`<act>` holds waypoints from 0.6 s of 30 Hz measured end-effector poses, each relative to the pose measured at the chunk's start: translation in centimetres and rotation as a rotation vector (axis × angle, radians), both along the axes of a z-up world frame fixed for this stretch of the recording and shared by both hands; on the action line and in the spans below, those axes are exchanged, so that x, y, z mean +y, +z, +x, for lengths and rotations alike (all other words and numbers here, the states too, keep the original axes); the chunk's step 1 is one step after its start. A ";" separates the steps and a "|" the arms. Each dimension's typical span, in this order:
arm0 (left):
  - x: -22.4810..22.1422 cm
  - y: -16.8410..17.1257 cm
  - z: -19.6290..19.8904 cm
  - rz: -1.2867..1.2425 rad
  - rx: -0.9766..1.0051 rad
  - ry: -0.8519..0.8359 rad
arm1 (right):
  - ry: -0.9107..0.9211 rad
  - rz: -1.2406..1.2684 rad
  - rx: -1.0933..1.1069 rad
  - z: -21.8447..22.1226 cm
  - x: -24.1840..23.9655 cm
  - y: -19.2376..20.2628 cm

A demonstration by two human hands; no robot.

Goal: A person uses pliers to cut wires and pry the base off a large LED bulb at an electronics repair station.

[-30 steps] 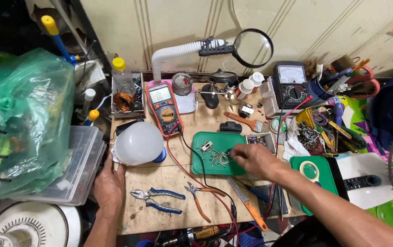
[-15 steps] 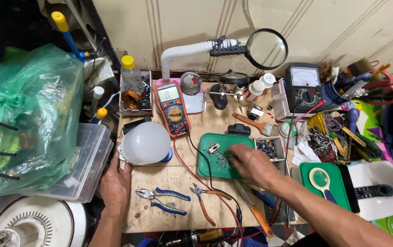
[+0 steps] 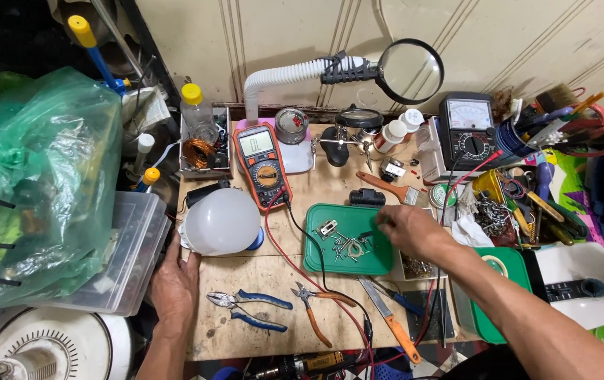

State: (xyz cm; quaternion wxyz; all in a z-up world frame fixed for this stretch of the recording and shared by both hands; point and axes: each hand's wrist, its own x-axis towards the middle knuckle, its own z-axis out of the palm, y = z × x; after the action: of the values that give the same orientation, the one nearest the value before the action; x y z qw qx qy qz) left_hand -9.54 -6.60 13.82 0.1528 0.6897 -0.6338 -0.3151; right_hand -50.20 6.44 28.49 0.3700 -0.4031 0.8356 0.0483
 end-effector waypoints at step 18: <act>0.1 0.3 -0.6 0.036 -0.028 0.039 | 0.114 0.062 -0.151 -1.0 2.9 -1.5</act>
State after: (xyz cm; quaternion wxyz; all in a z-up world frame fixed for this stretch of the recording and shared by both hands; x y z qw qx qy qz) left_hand -10.10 -6.52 14.12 0.1376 0.7088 -0.6167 -0.3135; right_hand -51.19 9.33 26.99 0.4409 -0.4407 0.7793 0.0647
